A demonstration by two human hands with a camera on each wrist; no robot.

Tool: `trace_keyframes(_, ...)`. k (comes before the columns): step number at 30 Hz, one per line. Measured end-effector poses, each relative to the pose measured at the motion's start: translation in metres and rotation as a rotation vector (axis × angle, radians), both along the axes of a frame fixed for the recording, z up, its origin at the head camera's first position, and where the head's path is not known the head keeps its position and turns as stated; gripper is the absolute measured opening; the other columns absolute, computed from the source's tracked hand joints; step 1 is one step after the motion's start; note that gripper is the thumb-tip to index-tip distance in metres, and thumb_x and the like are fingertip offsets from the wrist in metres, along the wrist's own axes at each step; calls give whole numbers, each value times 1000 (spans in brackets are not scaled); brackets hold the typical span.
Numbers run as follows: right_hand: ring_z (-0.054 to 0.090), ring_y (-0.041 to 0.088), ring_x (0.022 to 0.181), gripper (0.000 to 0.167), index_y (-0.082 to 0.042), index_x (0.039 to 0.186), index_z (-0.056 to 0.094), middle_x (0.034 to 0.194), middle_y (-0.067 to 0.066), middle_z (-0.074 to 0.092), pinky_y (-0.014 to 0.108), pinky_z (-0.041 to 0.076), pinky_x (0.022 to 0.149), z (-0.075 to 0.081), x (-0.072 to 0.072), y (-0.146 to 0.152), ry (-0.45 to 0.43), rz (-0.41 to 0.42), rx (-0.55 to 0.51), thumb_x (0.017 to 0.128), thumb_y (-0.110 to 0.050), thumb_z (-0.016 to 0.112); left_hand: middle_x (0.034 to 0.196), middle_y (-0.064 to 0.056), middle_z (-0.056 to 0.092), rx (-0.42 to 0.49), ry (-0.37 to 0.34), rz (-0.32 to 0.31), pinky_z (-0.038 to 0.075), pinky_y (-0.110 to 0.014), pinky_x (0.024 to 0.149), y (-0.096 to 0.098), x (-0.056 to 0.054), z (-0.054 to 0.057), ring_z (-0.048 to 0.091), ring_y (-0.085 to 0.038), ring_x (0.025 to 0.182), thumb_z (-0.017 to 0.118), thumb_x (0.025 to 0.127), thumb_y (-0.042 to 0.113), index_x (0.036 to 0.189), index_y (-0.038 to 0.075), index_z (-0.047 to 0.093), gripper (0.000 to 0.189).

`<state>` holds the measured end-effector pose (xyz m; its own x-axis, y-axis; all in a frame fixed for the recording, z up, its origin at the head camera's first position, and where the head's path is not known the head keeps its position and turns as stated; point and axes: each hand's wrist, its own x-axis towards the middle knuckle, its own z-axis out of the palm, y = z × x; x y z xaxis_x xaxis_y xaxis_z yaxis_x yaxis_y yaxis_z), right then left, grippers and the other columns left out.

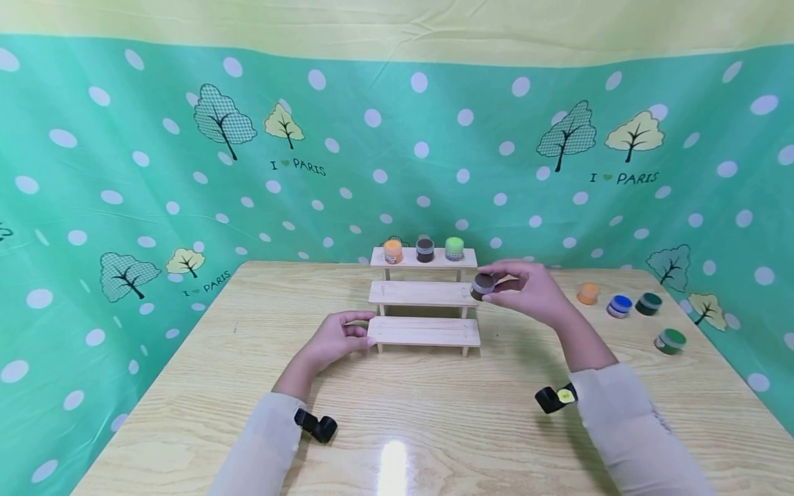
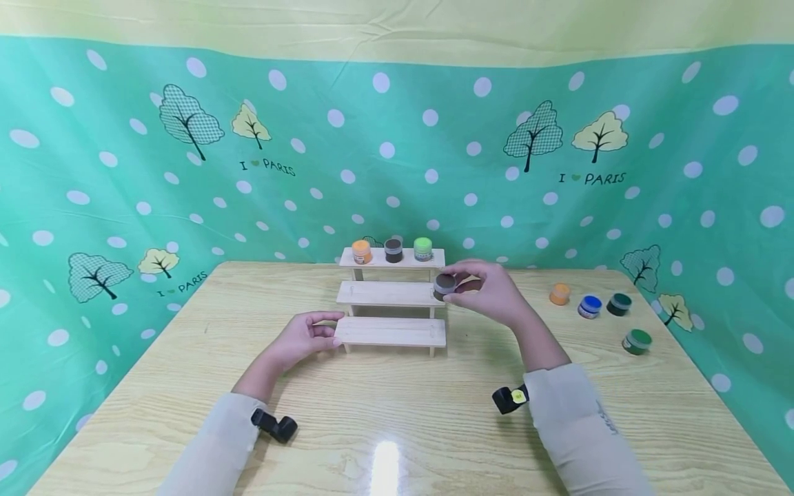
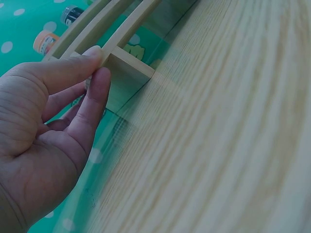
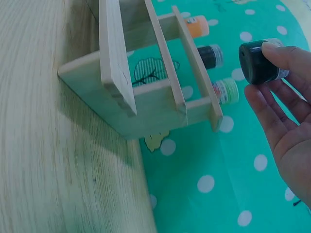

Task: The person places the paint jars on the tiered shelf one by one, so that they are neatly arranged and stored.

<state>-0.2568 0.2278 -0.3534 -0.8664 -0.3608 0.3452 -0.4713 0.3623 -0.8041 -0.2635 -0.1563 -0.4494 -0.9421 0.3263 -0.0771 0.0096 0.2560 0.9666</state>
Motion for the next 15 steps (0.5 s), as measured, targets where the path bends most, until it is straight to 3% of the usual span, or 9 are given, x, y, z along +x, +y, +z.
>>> trace_keyframes(7, 60, 23, 100, 41, -1, 118, 68, 111, 12, 64, 33, 55, 83, 0, -2, -15, 49, 73, 2, 78, -3, 81, 92, -11, 67, -10, 4, -2, 51, -27, 62, 0, -1, -1, 64, -18, 82, 77, 82, 3, 134, 3, 56, 57)
trace_keyframes(15, 62, 24, 99, 42, -2, 118, 68, 109, 11, 65, 36, 55, 84, -5, -5, -30, 23, 126, -23, 78, -2, 81, 92, -12, 66, -23, -8, -2, 51, -29, 62, -1, -4, -2, 63, -17, 79, 74, 82, -2, 134, -1, 55, 56)
